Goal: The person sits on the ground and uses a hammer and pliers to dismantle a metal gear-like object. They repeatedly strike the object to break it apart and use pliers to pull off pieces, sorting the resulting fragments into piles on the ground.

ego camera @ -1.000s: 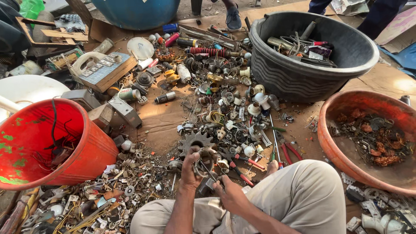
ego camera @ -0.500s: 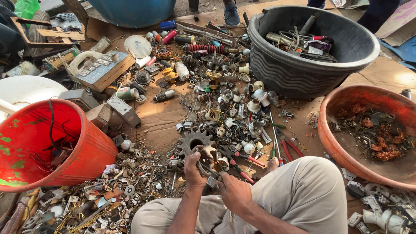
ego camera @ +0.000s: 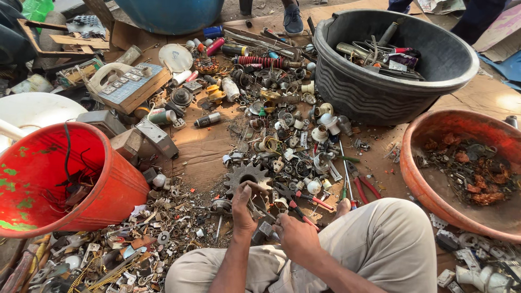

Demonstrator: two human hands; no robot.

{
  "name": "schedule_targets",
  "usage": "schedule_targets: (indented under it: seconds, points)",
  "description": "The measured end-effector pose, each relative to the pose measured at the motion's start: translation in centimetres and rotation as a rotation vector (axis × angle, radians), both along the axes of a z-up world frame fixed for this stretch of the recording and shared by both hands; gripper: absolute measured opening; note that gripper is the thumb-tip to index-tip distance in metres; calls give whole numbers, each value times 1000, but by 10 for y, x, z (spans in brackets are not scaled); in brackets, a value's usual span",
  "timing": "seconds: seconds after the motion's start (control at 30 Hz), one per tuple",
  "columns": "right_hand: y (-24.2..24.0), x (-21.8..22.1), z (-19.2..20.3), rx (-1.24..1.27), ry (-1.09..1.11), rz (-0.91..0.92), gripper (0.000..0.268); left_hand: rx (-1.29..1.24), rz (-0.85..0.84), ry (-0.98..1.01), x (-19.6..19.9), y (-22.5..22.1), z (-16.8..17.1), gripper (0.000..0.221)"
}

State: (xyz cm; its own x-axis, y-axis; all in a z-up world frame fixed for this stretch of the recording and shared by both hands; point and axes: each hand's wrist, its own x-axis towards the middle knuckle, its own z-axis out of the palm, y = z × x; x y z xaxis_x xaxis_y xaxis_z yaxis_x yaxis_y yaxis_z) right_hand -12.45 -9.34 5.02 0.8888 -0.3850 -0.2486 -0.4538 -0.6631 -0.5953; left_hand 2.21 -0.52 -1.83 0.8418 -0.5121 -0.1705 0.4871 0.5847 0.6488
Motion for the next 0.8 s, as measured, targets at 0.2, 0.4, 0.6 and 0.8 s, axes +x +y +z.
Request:
schedule_targets:
  seconds: [0.2,0.4,0.6,0.8]
  points:
    - [-15,1,28,961,268,-154,24,-322,-123,-36,-4,11,28,45]
    - [14,-16,-32,643,-149,-135,26,-117,-92,-168,-6,11,17,30]
    - [15,-37,-107,267,-506,-322,11,105,122,-147,14,17,-35,27]
    - [-37,-17,-48,570,-382,-501,25,-668,-122,-101,37,29,-13,37]
